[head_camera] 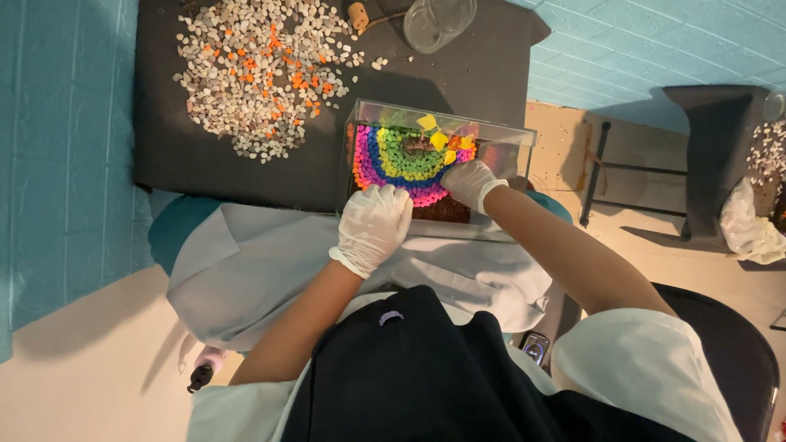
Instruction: Arranging colorful decorative stones inside a clear plastic container to create a layered pattern.
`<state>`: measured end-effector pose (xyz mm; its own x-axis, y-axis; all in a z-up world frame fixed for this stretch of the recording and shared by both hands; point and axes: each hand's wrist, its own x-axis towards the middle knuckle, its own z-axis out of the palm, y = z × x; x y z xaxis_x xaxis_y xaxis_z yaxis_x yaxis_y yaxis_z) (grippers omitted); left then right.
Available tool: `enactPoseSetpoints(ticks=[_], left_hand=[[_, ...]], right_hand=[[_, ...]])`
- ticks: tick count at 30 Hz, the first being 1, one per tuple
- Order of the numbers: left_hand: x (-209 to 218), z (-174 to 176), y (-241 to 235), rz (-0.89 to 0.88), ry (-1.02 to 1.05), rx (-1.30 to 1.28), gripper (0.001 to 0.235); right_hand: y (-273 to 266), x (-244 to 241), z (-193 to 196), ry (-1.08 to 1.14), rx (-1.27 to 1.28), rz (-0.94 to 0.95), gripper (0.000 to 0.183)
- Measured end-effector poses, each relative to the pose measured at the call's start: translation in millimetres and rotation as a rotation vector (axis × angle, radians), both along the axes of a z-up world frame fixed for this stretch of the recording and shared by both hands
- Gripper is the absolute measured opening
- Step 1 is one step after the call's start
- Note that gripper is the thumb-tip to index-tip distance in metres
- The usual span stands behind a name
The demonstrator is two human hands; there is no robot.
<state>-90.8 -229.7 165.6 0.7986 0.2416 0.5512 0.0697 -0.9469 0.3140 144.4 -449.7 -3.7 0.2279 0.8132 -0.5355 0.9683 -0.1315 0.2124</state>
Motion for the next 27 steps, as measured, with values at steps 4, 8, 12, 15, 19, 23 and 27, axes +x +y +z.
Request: enactPoseSetpoints(ticks=[4,8,12,15,19,23,27], left_hand=[[-2,1,0,-0.011,0.001,-0.003,0.023],[0,0,0,0.008,-0.011,0.032,0.022],[0,-1,-1,0.031,-0.026,0.068,0.021],[1,-2,0,0.029,-0.047,0.072,0.021],[-1,18,8,-0.151,-0.065,-0.324,0.009],[-11,57,35,-0.102,-0.246,-0.635,0.018],[-12,15,102,0.176,-0.355,-0.567,0.015]], right_hand=[[-2,-1,4,-0.009,0.060,0.034,0.005],[0,1,-1,-0.035,0.078,0.056,0.006],[3,2,2,-0.007,0.017,-0.016,0.009],[7,7,11,-0.028,-0.003,-0.042,0.011],[29,1,69,0.021,-0.108,-0.242,0.018],[33,-42,175,0.094,0.012,-0.415,0.032],[22,-94,205,0.330,0.484,-0.741,0.022]])
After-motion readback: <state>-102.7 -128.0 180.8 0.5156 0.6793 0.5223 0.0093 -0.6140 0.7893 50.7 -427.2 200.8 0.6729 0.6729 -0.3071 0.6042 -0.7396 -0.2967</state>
